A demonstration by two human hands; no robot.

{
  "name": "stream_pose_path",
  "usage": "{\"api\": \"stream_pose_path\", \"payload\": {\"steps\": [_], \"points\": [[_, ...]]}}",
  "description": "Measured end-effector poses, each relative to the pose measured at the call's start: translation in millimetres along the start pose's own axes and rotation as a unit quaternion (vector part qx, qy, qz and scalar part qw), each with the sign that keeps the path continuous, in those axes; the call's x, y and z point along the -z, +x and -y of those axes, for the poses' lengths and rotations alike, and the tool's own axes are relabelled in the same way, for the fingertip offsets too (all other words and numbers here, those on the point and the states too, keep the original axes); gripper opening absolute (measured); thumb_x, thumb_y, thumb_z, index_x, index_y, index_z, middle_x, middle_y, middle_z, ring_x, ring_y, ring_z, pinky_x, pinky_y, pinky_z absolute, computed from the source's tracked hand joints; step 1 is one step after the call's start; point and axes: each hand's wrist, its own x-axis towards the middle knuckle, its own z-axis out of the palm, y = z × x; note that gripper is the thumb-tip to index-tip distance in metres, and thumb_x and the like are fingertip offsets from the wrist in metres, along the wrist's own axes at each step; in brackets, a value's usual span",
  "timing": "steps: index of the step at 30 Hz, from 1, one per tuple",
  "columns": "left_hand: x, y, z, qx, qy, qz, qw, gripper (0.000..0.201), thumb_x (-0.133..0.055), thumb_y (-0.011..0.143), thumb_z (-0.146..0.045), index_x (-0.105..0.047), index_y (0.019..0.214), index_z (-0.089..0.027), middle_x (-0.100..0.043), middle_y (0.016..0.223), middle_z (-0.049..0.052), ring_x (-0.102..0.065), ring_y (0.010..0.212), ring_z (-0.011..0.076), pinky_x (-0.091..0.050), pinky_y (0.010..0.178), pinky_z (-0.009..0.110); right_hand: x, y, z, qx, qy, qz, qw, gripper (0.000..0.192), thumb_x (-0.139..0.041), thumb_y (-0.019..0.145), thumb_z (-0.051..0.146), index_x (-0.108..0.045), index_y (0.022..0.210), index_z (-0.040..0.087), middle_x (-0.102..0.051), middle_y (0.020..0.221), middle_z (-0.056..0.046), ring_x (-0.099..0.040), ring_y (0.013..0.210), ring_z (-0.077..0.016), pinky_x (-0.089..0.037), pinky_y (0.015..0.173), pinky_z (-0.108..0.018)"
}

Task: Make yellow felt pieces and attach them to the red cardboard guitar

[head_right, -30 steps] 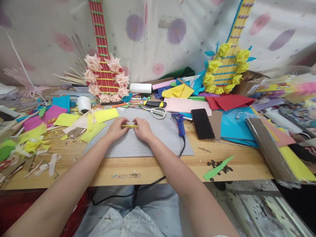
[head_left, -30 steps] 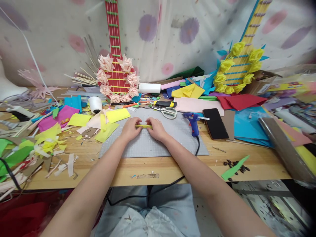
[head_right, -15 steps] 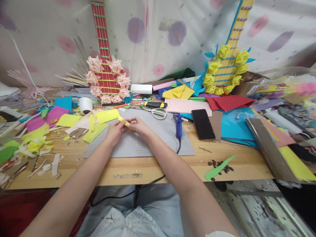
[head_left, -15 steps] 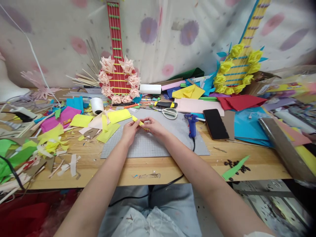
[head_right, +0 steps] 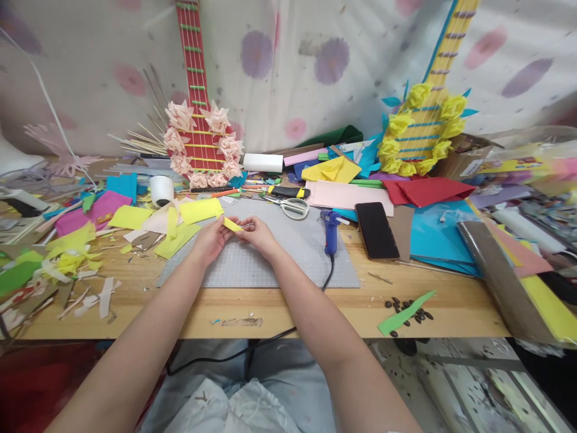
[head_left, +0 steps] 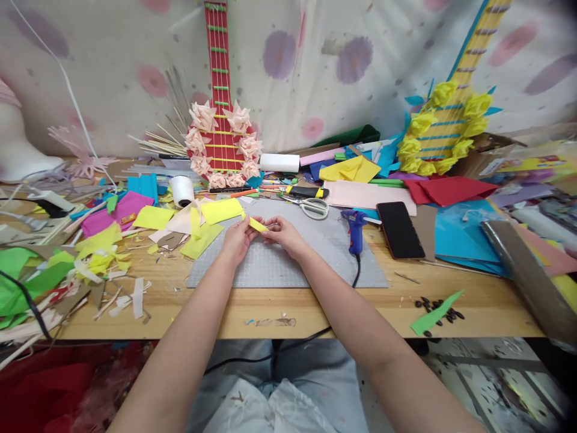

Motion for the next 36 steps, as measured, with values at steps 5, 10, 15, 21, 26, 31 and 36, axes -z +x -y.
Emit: {"api": "stream_pose_path", "payload": {"steps": [5, 10, 15, 21, 26, 31, 36], "points": [[0.2, -0.4, -0.7, 0.004, -0.002, -0.002, 1.000, 0.026, -0.043, 0.085, -0.022, -0.063, 0.076, -0.008, -0.068, 0.085, 0.011, -0.063, 0.087, 0.0161, -0.047, 0.089, 0.033, -0.4, -0.2, -0.6, 0.005, -0.012, -0.005, 1.000, 0.027, -0.068, 0.061, 0.017, -0.047, 0.078, 0.018, -0.057, 0.060, 0.006, -0.053, 0.050, -0.0057, -0.047, 0.054, -0.021], [1.4, -0.9, -0.1, 0.001, -0.011, 0.008, 1.000, 0.025, -0.046, 0.083, -0.024, -0.064, 0.077, -0.008, -0.068, 0.085, 0.011, -0.064, 0.085, 0.0160, -0.047, 0.088, 0.034, -0.8, -0.3, -0.9, 0.011, -0.018, -0.006, 1.000, 0.025, -0.067, 0.062, 0.018, -0.047, 0.076, 0.018, -0.056, 0.058, 0.006, -0.052, 0.051, -0.0062, -0.046, 0.053, -0.021], [-1.4, -1.8, 3.7, -0.013, 0.033, 0.002, 0.999, 0.013, -0.065, 0.066, -0.015, -0.066, 0.077, -0.008, -0.068, 0.081, 0.008, -0.063, 0.079, 0.0152, -0.046, 0.088, 0.034, -0.7, 1.1, -2.5, 0.025, -0.022, -0.017, 0.999, 0.026, -0.070, 0.060, 0.025, -0.050, 0.075, 0.018, -0.056, 0.062, 0.005, -0.051, 0.053, -0.0061, -0.044, 0.054, -0.021], [-0.3, -1.1, 1.6, -0.006, 0.001, -0.014, 1.000, 0.006, -0.063, 0.067, -0.009, -0.066, 0.072, -0.007, -0.067, 0.083, 0.010, -0.063, 0.082, 0.0150, -0.046, 0.091, 0.034, 1.0, 2.3, -3.3, 0.061, -0.065, -0.015, 0.996, 0.026, -0.066, 0.061, 0.040, -0.057, 0.069, 0.017, -0.054, 0.060, 0.004, -0.045, 0.051, -0.0054, -0.038, 0.052, -0.020], [0.2, -1.4, -0.9, -0.009, -0.016, -0.029, 0.999, 0.006, -0.060, 0.070, -0.007, -0.065, 0.072, -0.009, -0.067, 0.085, 0.009, -0.062, 0.090, 0.0151, -0.045, 0.093, 0.032, 3.4, 3.3, -1.8, 0.065, -0.074, -0.044, 0.994, 0.029, -0.068, 0.058, 0.042, -0.055, 0.065, 0.017, -0.052, 0.056, 0.005, -0.044, 0.049, -0.0060, -0.038, 0.049, -0.021], [1.0, -1.5, -2.3, -0.007, -0.030, -0.035, 0.999, 0.009, -0.056, 0.073, -0.006, -0.065, 0.070, -0.009, -0.067, 0.084, 0.008, -0.062, 0.087, 0.0133, -0.047, 0.092, 0.030, 4.3, 3.7, -0.5, 0.063, -0.067, -0.072, 0.993, 0.024, -0.068, 0.057, 0.038, -0.058, 0.064, 0.017, -0.053, 0.055, 0.004, -0.042, 0.047, -0.0056, -0.035, 0.047, -0.020], [2.5, -0.1, -2.1, -0.006, -0.036, -0.037, 0.999, 0.009, -0.057, 0.073, -0.007, -0.065, 0.071, -0.010, -0.067, 0.087, 0.008, -0.061, 0.093, 0.0149, -0.047, 0.093, 0.031, 5.2, 2.1, 0.8, 0.048, -0.062, -0.081, 0.994, 0.020, -0.069, 0.058, 0.034, -0.061, 0.062, 0.016, -0.051, 0.050, 0.004, -0.042, 0.047, -0.0063, -0.035, 0.046, -0.020]]}}
